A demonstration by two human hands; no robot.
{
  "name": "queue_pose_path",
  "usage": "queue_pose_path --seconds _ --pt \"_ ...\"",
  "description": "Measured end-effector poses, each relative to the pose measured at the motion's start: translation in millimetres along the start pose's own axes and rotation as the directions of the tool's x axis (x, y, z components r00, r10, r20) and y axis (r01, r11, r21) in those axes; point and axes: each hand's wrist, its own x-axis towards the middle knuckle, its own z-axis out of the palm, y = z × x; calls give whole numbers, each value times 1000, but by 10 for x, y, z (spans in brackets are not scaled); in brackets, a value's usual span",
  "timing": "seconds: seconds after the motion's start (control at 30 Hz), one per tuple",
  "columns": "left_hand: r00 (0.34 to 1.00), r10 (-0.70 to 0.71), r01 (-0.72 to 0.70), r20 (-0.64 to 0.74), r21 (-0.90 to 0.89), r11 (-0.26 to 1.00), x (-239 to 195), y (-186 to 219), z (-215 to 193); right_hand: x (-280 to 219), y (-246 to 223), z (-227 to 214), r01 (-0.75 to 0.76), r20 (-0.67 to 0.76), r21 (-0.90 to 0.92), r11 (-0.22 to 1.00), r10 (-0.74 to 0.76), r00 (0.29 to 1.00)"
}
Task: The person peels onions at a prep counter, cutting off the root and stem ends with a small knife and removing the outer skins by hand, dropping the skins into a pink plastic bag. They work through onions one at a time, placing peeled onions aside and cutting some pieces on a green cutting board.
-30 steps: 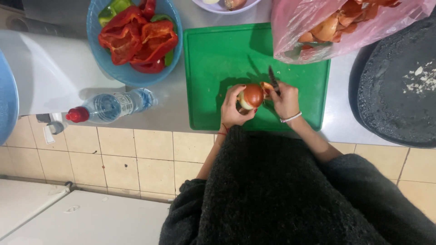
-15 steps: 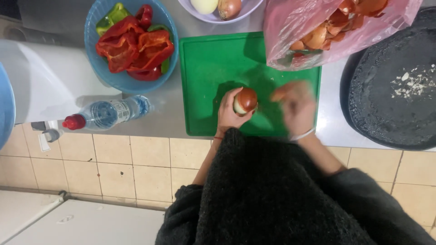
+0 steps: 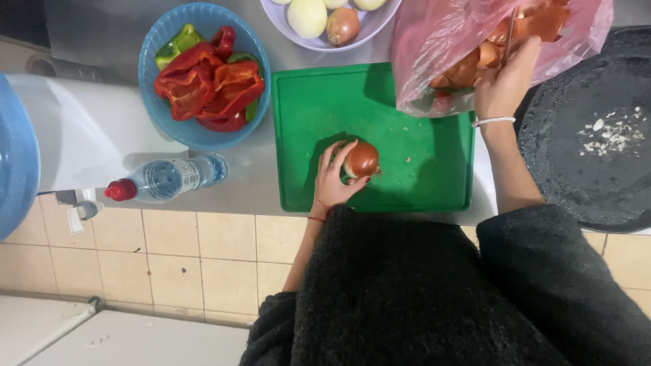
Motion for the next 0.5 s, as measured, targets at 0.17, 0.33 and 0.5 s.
queue_pose_path --seconds 0.17,0.33,0.5 --pt "998 -61 61 9 -22 998 18 64 -38 -87 127 -36 59 91 -116 991 -49 995" --pt "992 -127 127 -9 -4 992 -29 120 -219 -354 -634 -349 -59 146 -13 998 60 987" --pt "987 -147 155 69 -139 978 -64 64 -289 -1123 -618 -349 122 376 187 975 -185 908"
